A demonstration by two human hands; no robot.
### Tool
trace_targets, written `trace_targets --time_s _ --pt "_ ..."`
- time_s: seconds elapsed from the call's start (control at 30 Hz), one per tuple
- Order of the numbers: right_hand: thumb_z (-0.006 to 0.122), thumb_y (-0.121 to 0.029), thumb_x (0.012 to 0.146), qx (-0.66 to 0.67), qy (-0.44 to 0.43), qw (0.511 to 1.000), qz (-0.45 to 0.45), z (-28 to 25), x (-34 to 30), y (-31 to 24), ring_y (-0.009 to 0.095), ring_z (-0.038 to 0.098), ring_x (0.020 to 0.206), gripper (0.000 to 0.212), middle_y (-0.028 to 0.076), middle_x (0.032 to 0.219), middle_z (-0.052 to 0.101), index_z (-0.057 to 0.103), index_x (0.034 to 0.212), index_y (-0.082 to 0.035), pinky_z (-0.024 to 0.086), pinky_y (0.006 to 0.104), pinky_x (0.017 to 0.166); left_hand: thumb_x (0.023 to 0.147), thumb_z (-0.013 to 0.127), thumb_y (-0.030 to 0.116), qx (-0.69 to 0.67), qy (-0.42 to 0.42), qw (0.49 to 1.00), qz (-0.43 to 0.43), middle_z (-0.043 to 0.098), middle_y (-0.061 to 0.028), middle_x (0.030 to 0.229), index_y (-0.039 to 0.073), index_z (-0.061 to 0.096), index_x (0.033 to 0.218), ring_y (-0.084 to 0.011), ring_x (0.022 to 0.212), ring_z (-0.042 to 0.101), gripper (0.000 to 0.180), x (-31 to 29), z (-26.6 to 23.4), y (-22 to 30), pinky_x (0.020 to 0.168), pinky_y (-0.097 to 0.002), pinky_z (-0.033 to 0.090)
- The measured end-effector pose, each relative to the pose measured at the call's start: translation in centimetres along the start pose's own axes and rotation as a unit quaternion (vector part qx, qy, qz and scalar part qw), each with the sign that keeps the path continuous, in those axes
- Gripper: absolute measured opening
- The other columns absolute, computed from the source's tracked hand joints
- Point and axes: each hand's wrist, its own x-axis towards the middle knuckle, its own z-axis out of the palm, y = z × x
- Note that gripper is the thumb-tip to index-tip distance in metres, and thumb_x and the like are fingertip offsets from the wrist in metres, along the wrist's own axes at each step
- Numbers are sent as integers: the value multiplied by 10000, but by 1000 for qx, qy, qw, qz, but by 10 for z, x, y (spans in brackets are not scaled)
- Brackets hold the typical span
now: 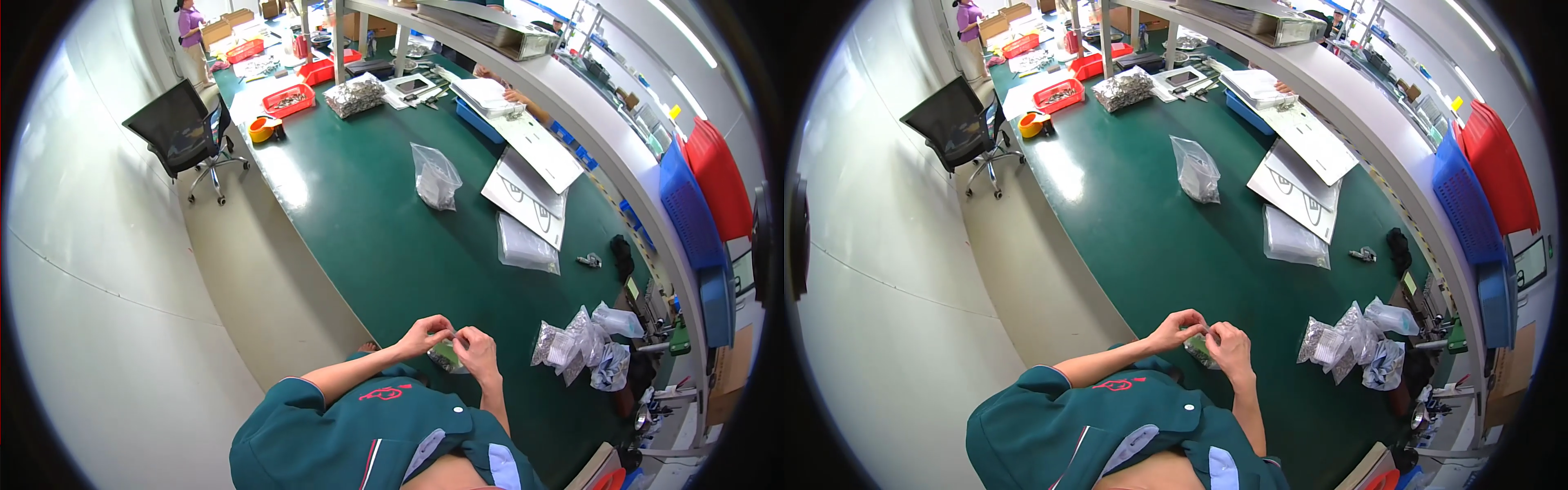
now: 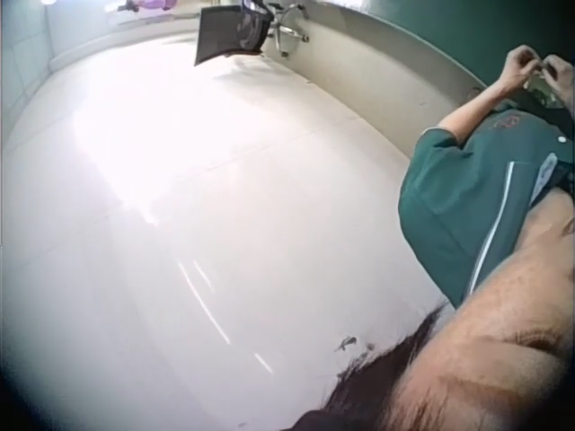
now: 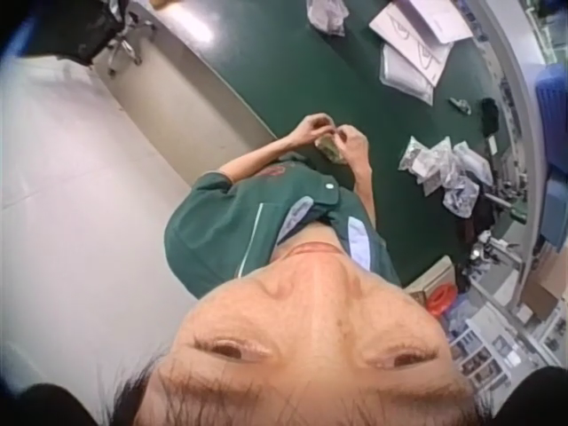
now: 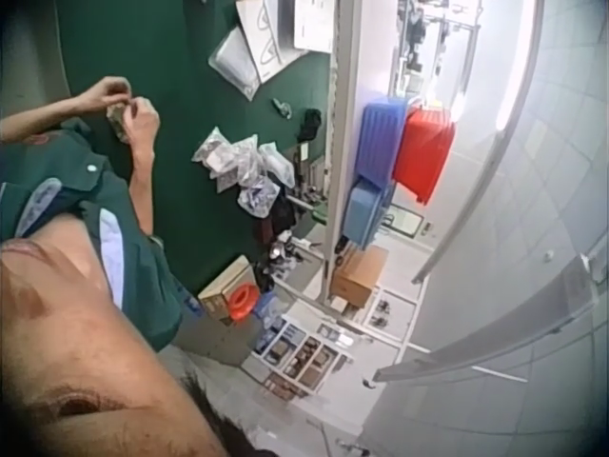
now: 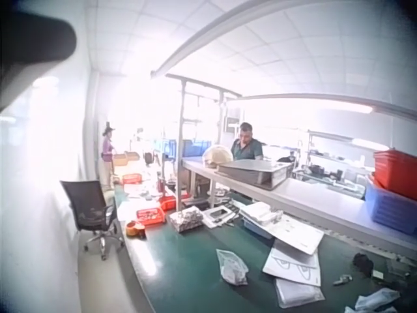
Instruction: The person sorts small metal parts into plastic bags by hand, then seals the bags.
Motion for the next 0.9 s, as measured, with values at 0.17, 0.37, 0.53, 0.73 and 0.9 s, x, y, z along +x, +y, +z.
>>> trace_targets --time_s 0.17,0.37,0.53,0.73,0.9 --pt "576 -114 658 35 17 999 10 0 0 -2 257 561 592 80 94 653 560 545 666 -40 443 338 538 796 535 107 24 -15 1000 1 574 -39 795 -7 546 862 -98 762 526 132 -1 -1 0 712 -244 430" --pt "578 -116 654 28 23 999 1 3 0 -1 253 561 584 82 91 646 562 552 662 -39 444 333 531 779 556 122 65 -5 998 10 578 -40 777 -4 560 842 -106 758 525 141 -2 0 -1 708 -255 428" --pt "576 -115 641 26 25 999 -20 2 0 0 249 549 560 80 83 618 548 545 617 -45 436 333 514 764 571 141 105 3 994 16 589 -54 761 0 573 822 -116 751 533 152 -4 2 3 698 -261 426" --pt "574 -102 615 26 32 998 -45 4 0 3 236 537 533 78 78 592 533 539 577 -44 423 318 488 759 571 152 125 8 992 9 596 -59 746 3 584 812 -122 746 542 159 -6 3 7 690 -260 425" --pt "578 -92 599 9 40 997 -66 5 -1 7 229 537 524 75 81 594 536 540 564 -39 421 303 477 752 564 127 120 7 992 26 592 -76 730 -15 569 800 -126 715 546 150 -8 6 6 674 -271 434"
